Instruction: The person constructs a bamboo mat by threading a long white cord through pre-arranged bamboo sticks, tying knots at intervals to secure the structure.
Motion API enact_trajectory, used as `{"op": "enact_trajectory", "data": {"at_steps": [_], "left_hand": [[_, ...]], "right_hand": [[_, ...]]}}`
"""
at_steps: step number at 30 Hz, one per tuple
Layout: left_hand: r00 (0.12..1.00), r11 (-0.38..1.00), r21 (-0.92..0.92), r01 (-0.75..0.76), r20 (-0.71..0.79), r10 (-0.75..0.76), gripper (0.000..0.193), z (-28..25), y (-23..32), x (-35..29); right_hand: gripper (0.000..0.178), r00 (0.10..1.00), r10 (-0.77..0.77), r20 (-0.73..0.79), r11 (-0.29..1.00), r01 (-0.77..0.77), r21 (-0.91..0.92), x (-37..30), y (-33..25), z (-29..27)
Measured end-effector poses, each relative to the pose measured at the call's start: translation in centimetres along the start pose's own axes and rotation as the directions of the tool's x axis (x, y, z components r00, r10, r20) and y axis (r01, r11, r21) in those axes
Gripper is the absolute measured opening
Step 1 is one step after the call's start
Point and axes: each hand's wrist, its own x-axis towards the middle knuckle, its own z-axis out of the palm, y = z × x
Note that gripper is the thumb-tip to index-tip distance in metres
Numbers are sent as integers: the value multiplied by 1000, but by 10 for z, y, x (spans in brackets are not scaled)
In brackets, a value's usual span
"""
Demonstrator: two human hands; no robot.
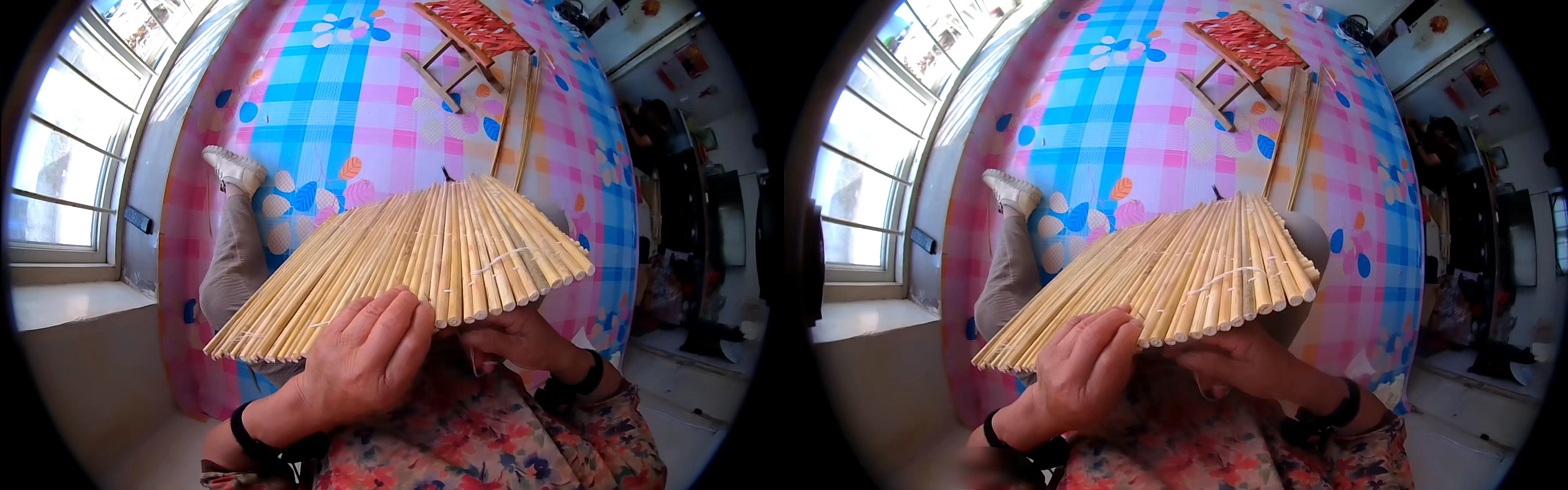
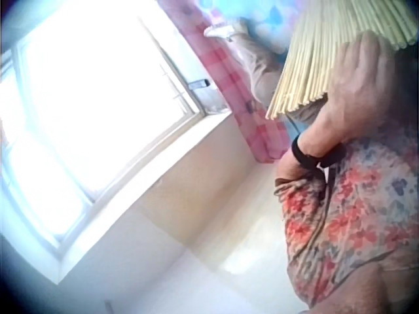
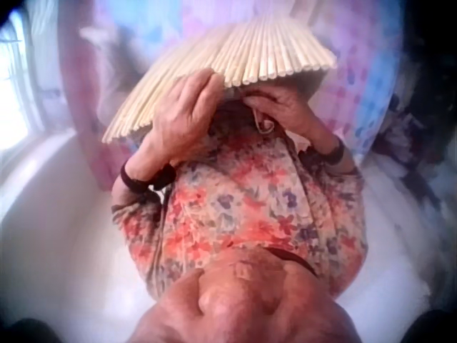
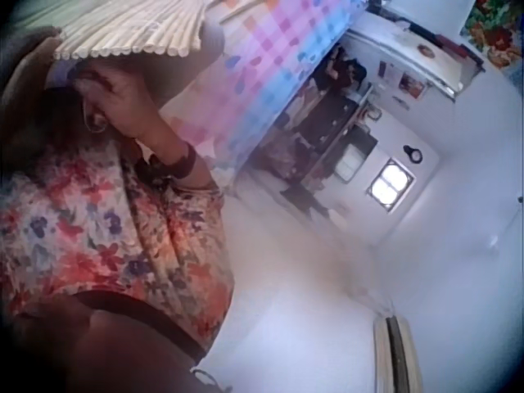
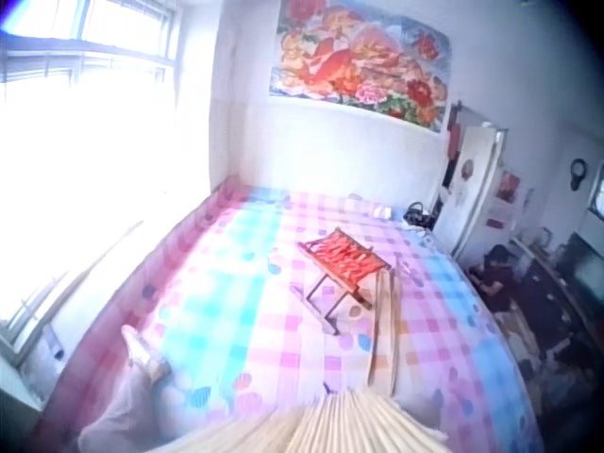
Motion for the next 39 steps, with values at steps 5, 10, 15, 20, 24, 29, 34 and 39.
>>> {"op": "enact_trajectory", "data": {"at_steps": [5,10,15,20,24,29,34,39], "left_hand": [[999,999,-7,35,39,-35,35,3,-16,16],[995,996,1,92,42,-92,31,4,-12,23],[996,994,-54,94,3,-94,28,8,-15,29],[996,993,-78,83,-28,-86,22,14,-23,39],[992,991,-54,124,36,-122,20,17,-35,45],[992,991,-39,126,24,-125,18,18,-47,51],[993,992,-54,114,33,-113,20,19,-49,53],[993,993,-35,111,34,-110,19,20,-48,54]], "right_hand": [[19,988,-41,-152,999,40,-6,1,-18,11],[20,965,-77,-250,996,66,-52,0,-25,21],[19,952,-9,-305,995,38,90,1,-25,25],[18,931,-1,-365,989,54,136,3,-26,21],[19,901,-38,-432,991,88,98,18,-27,21],[20,901,-93,-423,990,129,57,28,-34,18],[19,883,-122,-453,987,155,37,34,-32,17],[19,880,-113,-462,984,163,72,35,-32,16]]}}
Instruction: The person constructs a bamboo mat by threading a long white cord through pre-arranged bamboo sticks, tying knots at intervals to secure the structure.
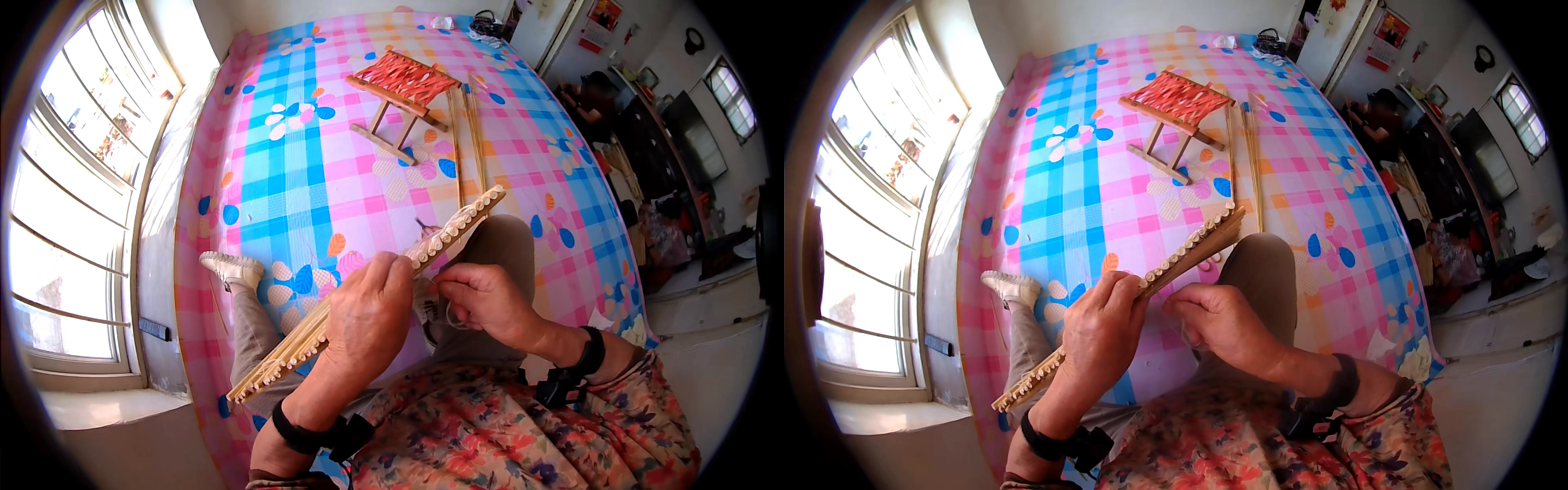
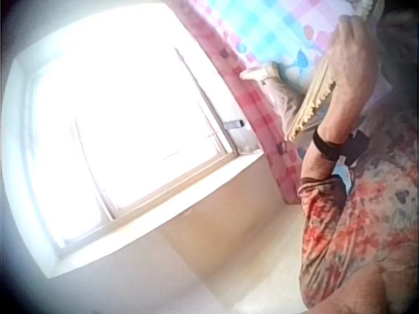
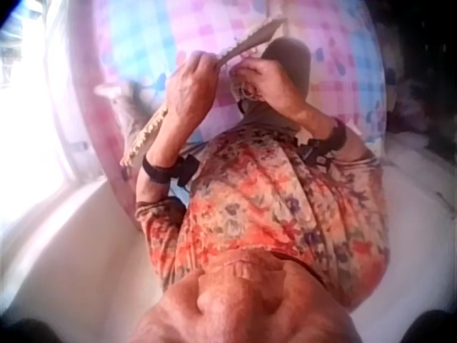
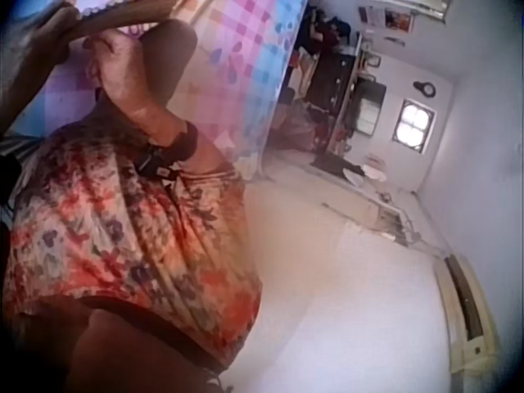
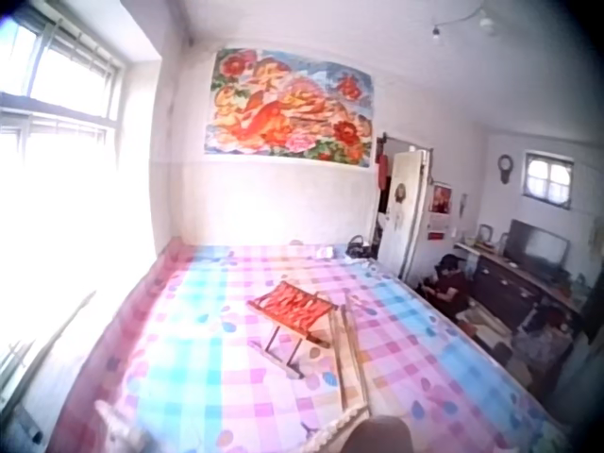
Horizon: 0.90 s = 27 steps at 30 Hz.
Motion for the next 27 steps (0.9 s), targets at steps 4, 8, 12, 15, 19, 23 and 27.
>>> {"op": "enact_trajectory", "data": {"at_steps": [4,8,12,15,19,23,27], "left_hand": [[1000,1000,16,23,-12,-23,16,1,0,0],[1000,1000,6,-17,-17,17,16,5,1,-1],[1000,999,32,2,-18,-1,15,5,2,0],[1000,1000,21,0,-5,0,14,6,3,1],[999,999,31,-40,6,40,15,13,5,1],[998,997,46,-61,20,61,18,21,9,1],[996,996,35,-82,40,81,19,23,11,5]], "right_hand": [[18,1000,25,18,999,-25,19,1,-1,-1],[17,1000,17,21,999,-18,46,3,1,2],[16,999,51,4,995,-51,83,6,1,5],[15,999,34,-23,996,-32,86,9,-2,8],[14,991,127,-37,982,-120,144,10,-7,4],[13,980,195,-45,970,-187,154,12,-7,-2],[7,970,242,-17,932,-227,281,16,0,-8]]}}
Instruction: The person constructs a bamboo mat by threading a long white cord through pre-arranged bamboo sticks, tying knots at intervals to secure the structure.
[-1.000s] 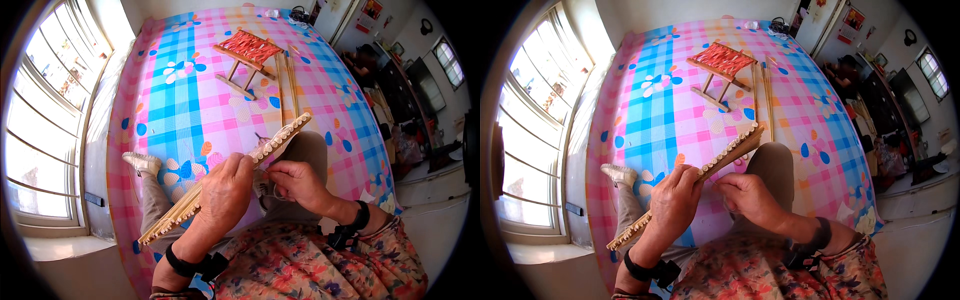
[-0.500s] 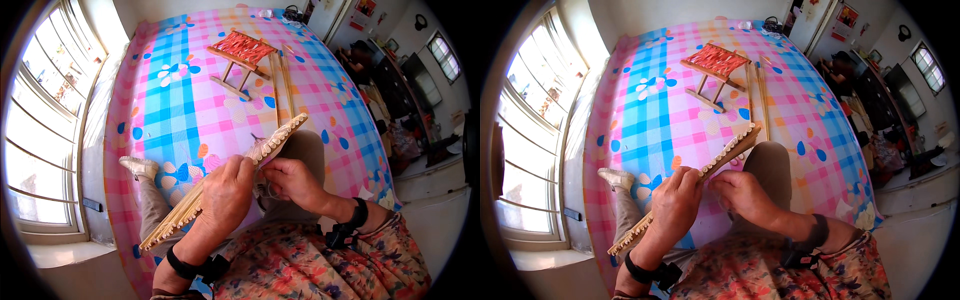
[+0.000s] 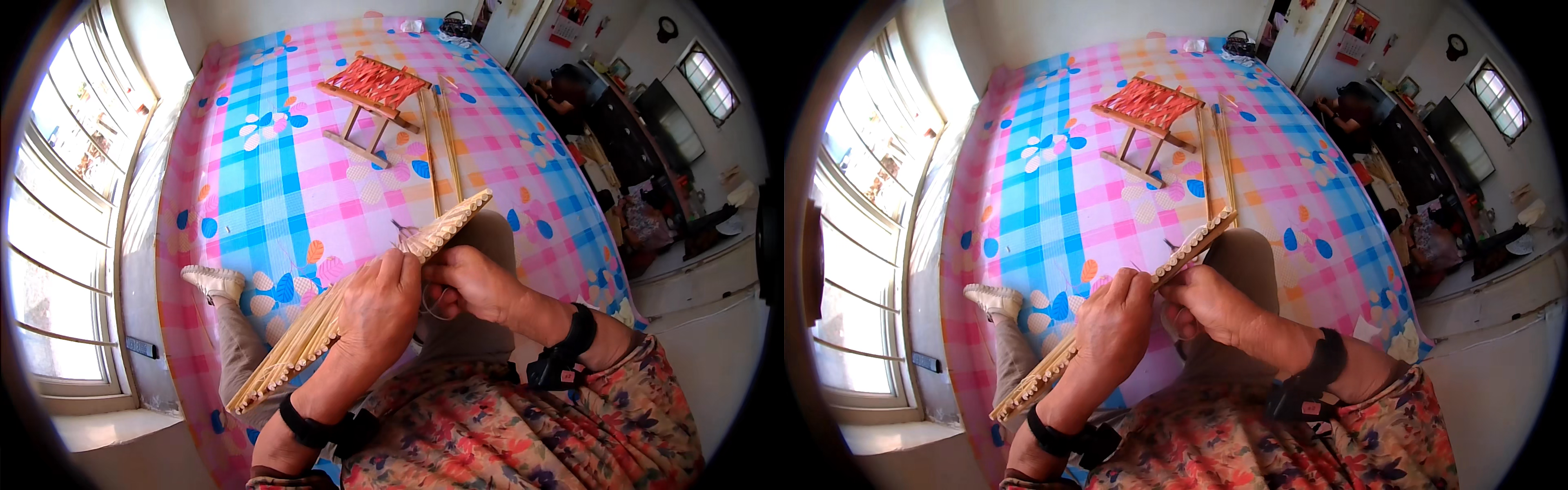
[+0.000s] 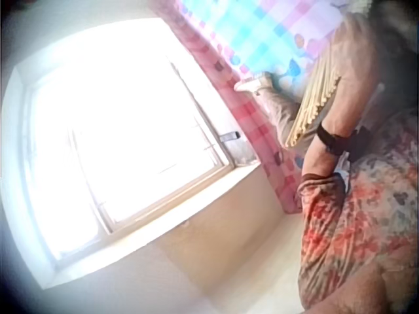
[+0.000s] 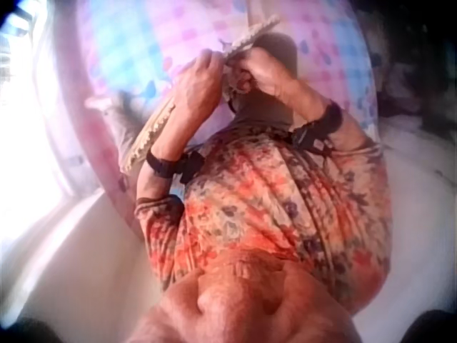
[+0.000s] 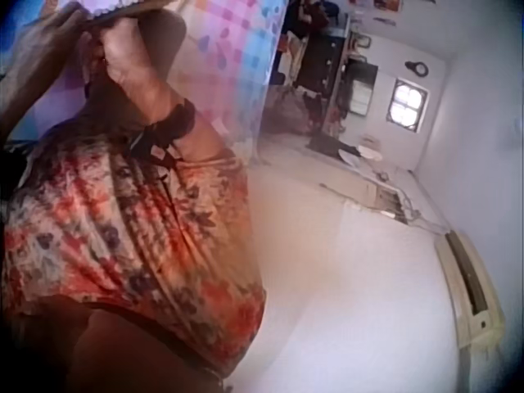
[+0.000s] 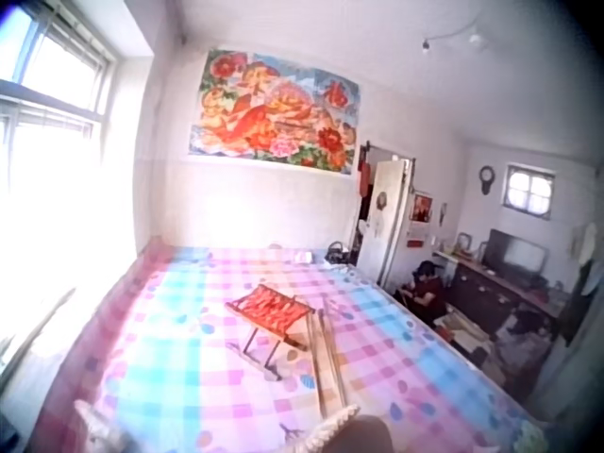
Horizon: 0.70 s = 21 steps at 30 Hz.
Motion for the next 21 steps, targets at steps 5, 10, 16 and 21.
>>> {"op": "enact_trajectory", "data": {"at_steps": [5,10,16,21], "left_hand": [[999,1000,-17,10,54,-9,18,3,2,1],[999,1000,-8,10,30,-10,17,4,2,1],[998,999,48,-23,54,20,16,1,-2,0],[999,999,50,-14,49,11,17,-31,-17,-14]], "right_hand": [[5,998,58,37,983,-64,173,6,5,-13],[11,996,41,82,946,-65,317,15,5,-7],[21,995,15,98,959,-42,281,7,2,-11],[24,927,-277,253,814,366,-451,-3,-5,-36]]}}
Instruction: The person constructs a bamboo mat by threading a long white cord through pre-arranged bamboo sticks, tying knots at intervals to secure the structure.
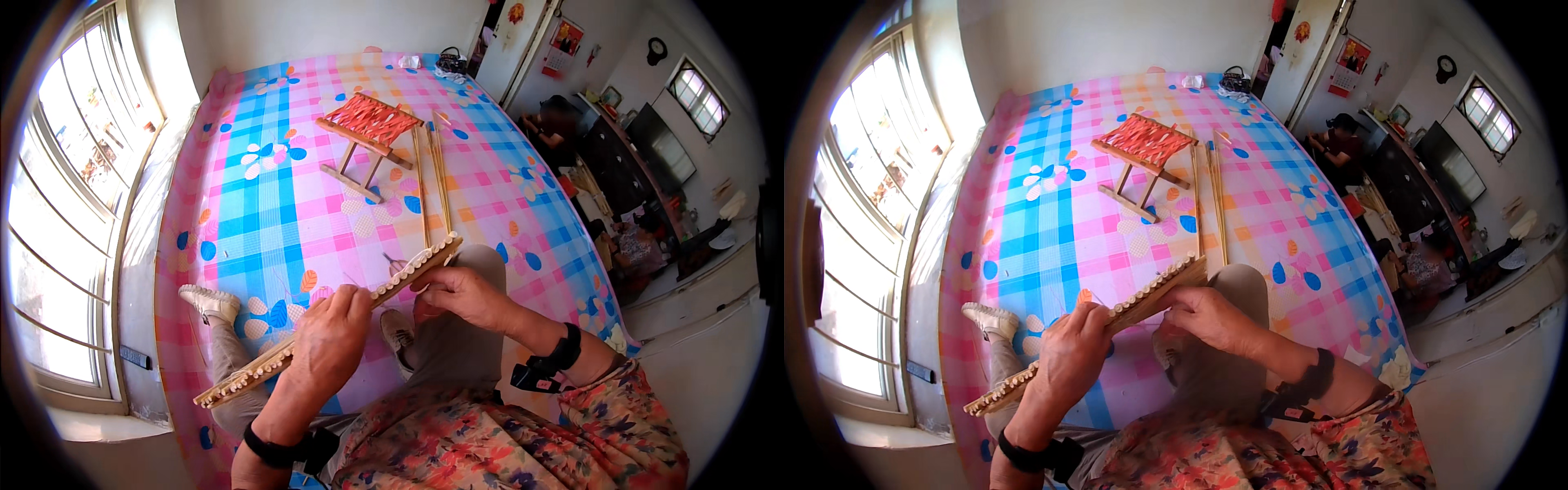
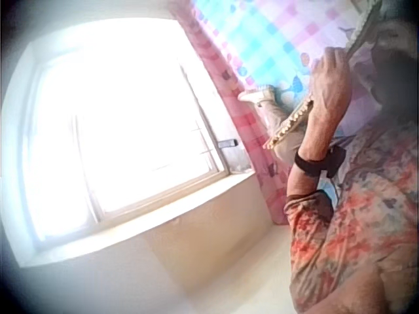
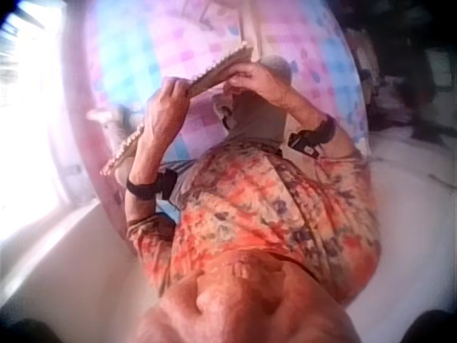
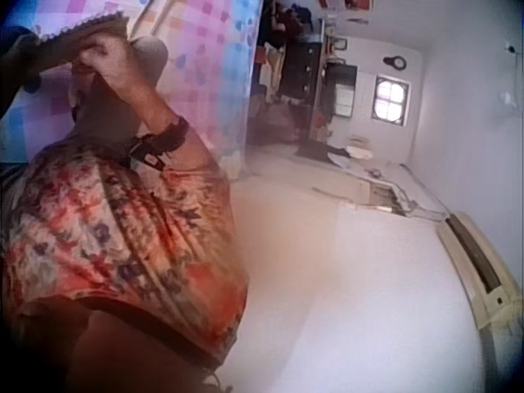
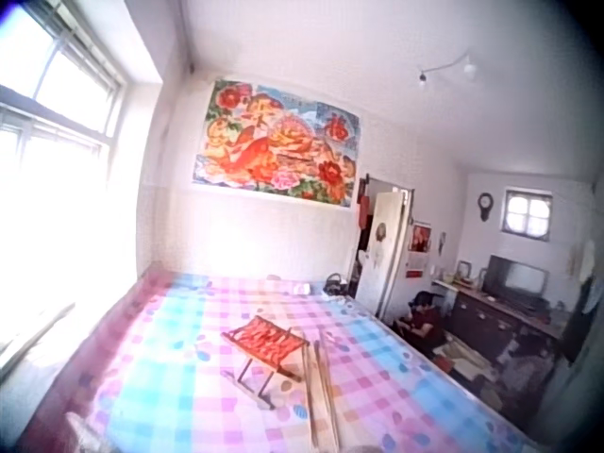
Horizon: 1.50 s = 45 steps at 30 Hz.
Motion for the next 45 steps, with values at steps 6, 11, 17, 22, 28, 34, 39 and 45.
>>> {"op": "enact_trajectory", "data": {"at_steps": [6,11,17,22,28,34,39,45], "left_hand": [[998,999,5,31,-47,-31,19,-32,-12,-10],[995,995,5,103,-19,-103,21,-58,-23,-24],[990,990,65,129,48,-132,23,-76,-22,-35],[988,978,164,132,62,-144,14,-65,-35,-45],[986,982,141,123,96,-137,20,-52,-38,-50],[993,990,116,85,78,-94,16,-46,-34,-63],[992,990,112,83,80,-93,18,-45,-27,-73],[999,996,89,25,31,-28,19,-45,-22,-88]], "right_hand": [[23,948,-304,98,893,247,377,-27,-54,-2],[23,860,-426,282,800,212,562,-34,-78,-15],[23,620,-665,415,745,585,321,-45,-101,10],[19,388,-745,542,609,727,317,-52,-114,17],[21,221,-695,684,97,972,-215,-71,-117,28],[18,55,-771,634,-189,932,-310,-70,-138,20],[19,352,-848,397,234,919,-317,-35,-134,2],[17,898,-356,259,934,352,64,43,-85,8]]}}
